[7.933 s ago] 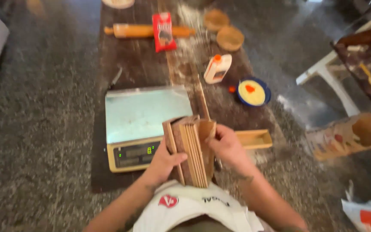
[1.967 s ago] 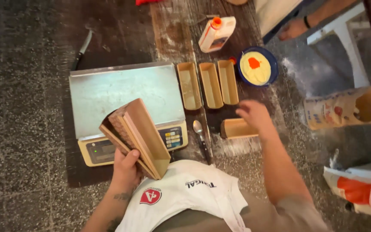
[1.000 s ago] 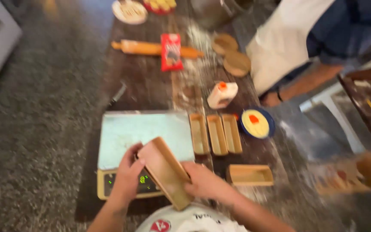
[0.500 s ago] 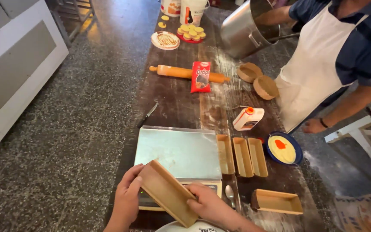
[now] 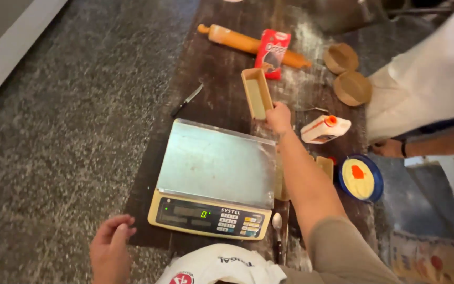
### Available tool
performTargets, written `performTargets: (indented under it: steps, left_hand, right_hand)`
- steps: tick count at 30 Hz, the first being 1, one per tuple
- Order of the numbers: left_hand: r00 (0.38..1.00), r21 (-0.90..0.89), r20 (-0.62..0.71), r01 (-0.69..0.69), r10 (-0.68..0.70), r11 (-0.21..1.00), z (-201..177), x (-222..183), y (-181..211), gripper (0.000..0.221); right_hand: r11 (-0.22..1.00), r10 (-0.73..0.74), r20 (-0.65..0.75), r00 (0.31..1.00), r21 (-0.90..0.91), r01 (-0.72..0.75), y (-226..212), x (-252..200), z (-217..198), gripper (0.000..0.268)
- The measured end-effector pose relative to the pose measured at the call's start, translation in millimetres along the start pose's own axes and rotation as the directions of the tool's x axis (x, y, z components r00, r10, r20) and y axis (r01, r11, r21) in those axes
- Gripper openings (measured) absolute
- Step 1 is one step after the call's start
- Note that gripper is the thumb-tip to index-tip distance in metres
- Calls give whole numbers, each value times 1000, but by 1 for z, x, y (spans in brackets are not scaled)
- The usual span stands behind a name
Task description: Filling pre-formed pie crusts with a yellow custard-like filling using a spoon and a digital scale for portion control.
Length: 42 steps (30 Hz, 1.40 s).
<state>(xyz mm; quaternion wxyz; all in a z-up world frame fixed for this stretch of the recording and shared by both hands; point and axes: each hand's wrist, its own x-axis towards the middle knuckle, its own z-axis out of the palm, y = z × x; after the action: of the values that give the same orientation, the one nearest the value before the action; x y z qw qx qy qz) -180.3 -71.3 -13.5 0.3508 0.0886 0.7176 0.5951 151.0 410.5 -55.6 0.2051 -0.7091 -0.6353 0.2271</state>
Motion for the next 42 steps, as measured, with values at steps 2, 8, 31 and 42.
performTargets:
  steps: [2, 8, 31, 42]
  left_hand:
    - [997, 6, -76, 5, -4, 1000, -7, -7, -28, 17]
    - [994, -10, -51, 97, -97, 995, -11, -29, -52, 14]
    - [631, 138, 775, -240, 47, 961, 73, -81, 5, 18]
    - [-214, -37, 977, -79, 19, 996, 170, -88, -89, 130]
  right_hand:
    - [995, -45, 46, 998, -85, 49, 38, 50, 37, 58]
    - [990, -50, -17, 999, 132, 52, 57, -18, -21, 53]
    - [719, 492, 394, 776, -687, -107, 262, -319, -177, 79]
    - [986, -52, 242, 969, 164, 12, 96, -382, -198, 18]
